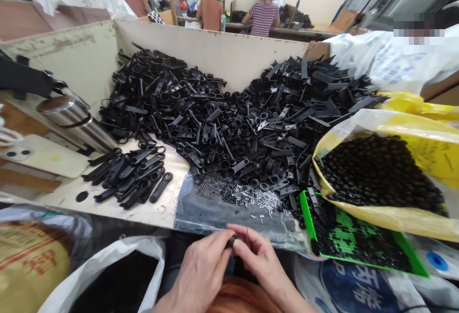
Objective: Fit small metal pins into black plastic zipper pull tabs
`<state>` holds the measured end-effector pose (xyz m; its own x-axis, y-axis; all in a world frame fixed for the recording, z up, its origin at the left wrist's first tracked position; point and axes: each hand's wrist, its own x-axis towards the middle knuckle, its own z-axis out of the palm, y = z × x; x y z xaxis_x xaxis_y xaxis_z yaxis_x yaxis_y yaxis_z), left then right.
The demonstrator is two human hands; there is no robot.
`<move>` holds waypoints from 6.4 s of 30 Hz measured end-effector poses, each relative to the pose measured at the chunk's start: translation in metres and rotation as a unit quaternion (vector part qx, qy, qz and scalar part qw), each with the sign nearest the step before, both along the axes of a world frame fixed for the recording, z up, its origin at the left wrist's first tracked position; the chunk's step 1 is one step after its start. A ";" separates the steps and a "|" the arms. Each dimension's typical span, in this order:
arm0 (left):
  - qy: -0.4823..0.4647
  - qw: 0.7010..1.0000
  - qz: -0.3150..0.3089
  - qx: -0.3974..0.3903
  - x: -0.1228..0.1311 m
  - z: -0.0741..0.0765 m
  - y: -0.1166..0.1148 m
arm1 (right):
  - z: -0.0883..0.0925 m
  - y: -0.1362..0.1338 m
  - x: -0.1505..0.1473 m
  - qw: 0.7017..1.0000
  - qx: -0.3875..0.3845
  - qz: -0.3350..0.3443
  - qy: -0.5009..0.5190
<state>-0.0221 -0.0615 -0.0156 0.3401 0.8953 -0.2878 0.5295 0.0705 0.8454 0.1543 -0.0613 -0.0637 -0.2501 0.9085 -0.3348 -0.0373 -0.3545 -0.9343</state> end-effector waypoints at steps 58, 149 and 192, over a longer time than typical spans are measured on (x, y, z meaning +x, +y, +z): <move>-0.060 0.960 0.266 -0.070 -0.027 -0.024 0.028 | 0.017 0.065 0.041 0.968 0.138 0.016 -0.208; -0.427 0.786 0.279 -0.349 0.014 0.001 0.016 | 0.023 0.044 0.009 0.939 0.295 -0.055 -0.166; -0.175 0.950 0.143 -0.217 -0.004 -0.023 0.009 | 0.019 0.025 -0.011 0.853 0.363 0.122 -0.354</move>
<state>-0.0259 -0.0523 -0.0388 0.2436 0.7880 -0.5654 0.1284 0.5516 0.8242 0.1431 -0.0368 -0.0447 -0.4305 0.8905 0.1475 0.6204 0.4106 -0.6681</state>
